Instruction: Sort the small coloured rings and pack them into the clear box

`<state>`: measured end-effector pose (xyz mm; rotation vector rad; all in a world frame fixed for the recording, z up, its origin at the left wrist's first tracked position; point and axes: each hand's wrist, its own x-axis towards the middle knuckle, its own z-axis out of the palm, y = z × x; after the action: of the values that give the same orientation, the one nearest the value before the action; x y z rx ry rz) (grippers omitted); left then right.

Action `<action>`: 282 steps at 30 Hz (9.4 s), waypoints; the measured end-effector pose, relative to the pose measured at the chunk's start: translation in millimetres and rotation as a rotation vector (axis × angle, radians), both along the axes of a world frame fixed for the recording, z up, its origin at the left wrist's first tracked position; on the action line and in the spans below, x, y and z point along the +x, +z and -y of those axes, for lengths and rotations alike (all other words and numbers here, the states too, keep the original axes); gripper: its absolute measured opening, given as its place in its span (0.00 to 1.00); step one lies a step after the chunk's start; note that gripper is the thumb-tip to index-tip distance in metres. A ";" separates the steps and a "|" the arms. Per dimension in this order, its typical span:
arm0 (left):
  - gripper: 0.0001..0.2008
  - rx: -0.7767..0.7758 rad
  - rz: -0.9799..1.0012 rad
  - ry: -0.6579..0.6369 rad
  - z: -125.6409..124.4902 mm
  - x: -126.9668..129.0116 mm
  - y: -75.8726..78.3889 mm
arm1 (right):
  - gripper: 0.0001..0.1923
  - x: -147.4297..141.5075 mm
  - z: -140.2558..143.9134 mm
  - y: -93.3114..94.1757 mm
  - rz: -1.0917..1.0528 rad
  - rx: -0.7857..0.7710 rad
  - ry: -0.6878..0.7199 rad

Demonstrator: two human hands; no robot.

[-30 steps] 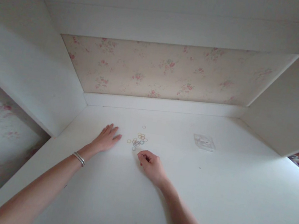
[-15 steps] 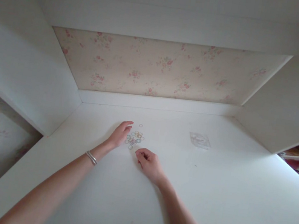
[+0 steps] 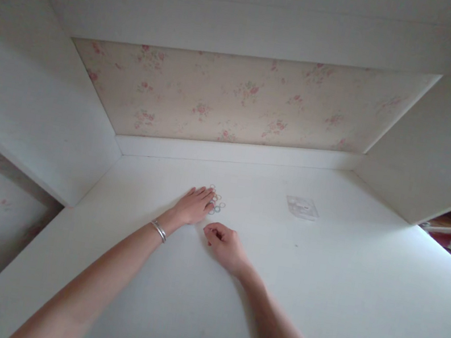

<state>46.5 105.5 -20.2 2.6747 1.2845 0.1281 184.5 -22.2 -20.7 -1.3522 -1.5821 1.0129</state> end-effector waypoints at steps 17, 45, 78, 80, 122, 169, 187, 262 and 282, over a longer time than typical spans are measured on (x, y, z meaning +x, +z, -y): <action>0.20 0.135 0.318 0.262 20.8 -28.5 8.4 | 0.16 2.9 1.7 0.1 -0.073 -0.061 -0.061; 0.14 0.123 0.471 0.324 8.5 -16.4 8.6 | 0.16 7.9 2.2 -7.6 -0.129 -0.076 -0.158; 0.29 -0.096 0.676 0.170 135.8 -34.7 16.1 | 0.25 87.9 -4.1 32.2 0.553 0.096 -0.579; 0.38 -0.097 0.712 0.201 135.8 -32.6 14.8 | 0.23 41.1 8.3 31.5 0.391 0.148 -0.426; 0.32 -0.118 0.825 0.275 121.1 -34.2 -8.5 | 0.26 91.6 -6.0 -2.8 0.557 0.235 -0.818; 0.09 0.122 0.579 0.415 105.6 -59.8 6.8 | 0.20 -42.6 -52.8 -1.3 0.705 0.412 0.046; 0.13 0.096 0.323 0.351 109.1 -52.4 1.8 | 0.21 12.1 -2.7 6.0 0.353 0.149 -0.352; 0.09 -0.180 0.558 0.305 103.7 -68.8 6.5 | 0.16 -12.2 -17.0 -8.9 0.390 0.326 -0.211; 0.11 -0.034 0.365 0.264 100.9 -38.5 7.6 | 0.14 5.5 -21.2 -7.8 0.398 0.253 -0.405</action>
<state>8.0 4.6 -12.6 2.2976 1.4842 0.5909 189.9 -1.0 -28.4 -1.6706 -1.5585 0.3002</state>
